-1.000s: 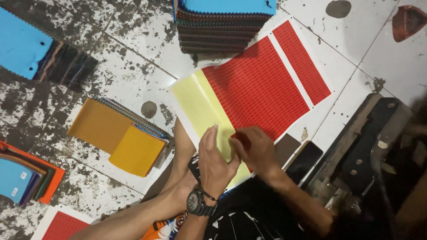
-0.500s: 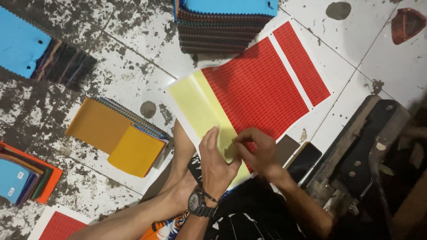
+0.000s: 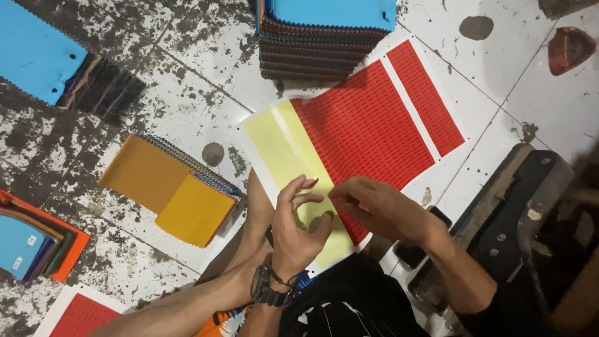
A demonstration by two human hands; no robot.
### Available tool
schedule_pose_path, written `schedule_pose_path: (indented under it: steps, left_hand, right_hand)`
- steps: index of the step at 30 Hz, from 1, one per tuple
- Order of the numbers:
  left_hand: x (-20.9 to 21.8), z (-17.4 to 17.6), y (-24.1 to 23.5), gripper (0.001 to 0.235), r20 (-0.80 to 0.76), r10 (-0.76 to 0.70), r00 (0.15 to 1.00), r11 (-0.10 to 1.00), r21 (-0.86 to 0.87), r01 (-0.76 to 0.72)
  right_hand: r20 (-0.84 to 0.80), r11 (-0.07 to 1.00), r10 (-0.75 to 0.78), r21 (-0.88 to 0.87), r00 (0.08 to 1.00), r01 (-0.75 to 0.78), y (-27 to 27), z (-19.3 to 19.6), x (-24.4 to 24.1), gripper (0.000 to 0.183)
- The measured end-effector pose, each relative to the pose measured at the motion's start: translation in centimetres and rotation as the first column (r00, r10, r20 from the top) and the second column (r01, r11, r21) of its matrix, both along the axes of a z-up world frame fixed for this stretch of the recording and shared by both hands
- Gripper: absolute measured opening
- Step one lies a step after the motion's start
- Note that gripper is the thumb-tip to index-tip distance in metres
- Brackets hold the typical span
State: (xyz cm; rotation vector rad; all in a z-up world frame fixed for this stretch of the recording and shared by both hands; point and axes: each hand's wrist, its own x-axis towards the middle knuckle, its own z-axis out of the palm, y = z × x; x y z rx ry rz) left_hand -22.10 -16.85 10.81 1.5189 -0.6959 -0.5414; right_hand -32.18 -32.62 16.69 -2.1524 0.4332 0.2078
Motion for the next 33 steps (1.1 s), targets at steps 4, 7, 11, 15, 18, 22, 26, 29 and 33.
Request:
schedule_pose_path:
  steps: [4, 7, 11, 15, 18, 22, 26, 29, 33]
  left_hand:
    - [0.4, 0.6, -0.4, 0.075, 0.018, -0.048, 0.999, 0.998, -0.034, 0.048]
    - [0.4, 0.4, -0.5, 0.071, 0.034, -0.077, 0.996, 0.996, -0.034, 0.078]
    - [0.1, -1.4, -0.6, 0.066, 0.113, 0.063, 0.992, 0.998, -0.022, -0.061]
    - [-0.8, -1.5, -0.1, 0.079, 0.273, -0.012, 0.962, 0.986, 0.163, -0.034]
    - [-1.6, -2.8, -0.5, 0.077, 0.44, -0.041, 0.897, 0.975, 0.214, -0.061]
    - [-1.8, -4.9, -1.0, 0.091, 0.487, 0.053, 0.872, 0.973, 0.173, -0.156]
    - [-1.5, -5.4, -0.9, 0.094, 0.447, 0.027, 0.894, 0.98, 0.166, -0.113]
    - [-1.4, -5.7, -0.6, 0.096, 0.433, 0.008, 0.901, 0.981, 0.171, -0.091]
    - [-0.3, -6.3, -0.1, 0.092, 0.533, 0.005, 0.846, 0.962, 0.229, -0.15]
  right_hand:
    - [-0.182, 0.995, 0.032, 0.097, 0.983, -0.014, -0.4, 1.4, 1.3, 0.021]
    - [-0.391, 0.998, 0.045, 0.052, 0.919, -0.027, -0.4, 1.2, 1.6, 0.022]
    - [-0.121, 0.987, -0.153, -0.058, 0.981, 0.147, -0.2, -2.5, -0.4, 0.016]
    - [-0.135, 0.932, -0.355, -0.126, 0.925, 0.339, 1.5, -4.9, -1.4, 0.022]
    - [-0.143, 0.863, -0.503, -0.128, 0.852, 0.488, 3.9, -5.8, -1.1, 0.031]
    - [0.126, 0.791, -0.541, -0.26, 0.832, 0.554, 5.2, -12.2, -3.5, 0.031]
    - [0.311, 0.727, -0.434, -0.434, 0.846, 0.533, 5.9, -12.6, -3.4, 0.022]
    - [0.416, 0.694, -0.4, -0.444, 0.816, 0.567, 6.4, -12.1, -2.7, 0.014]
    - [0.518, 0.736, -0.349, -0.365, 0.781, 0.57, 6.4, -10.1, -0.8, 0.013]
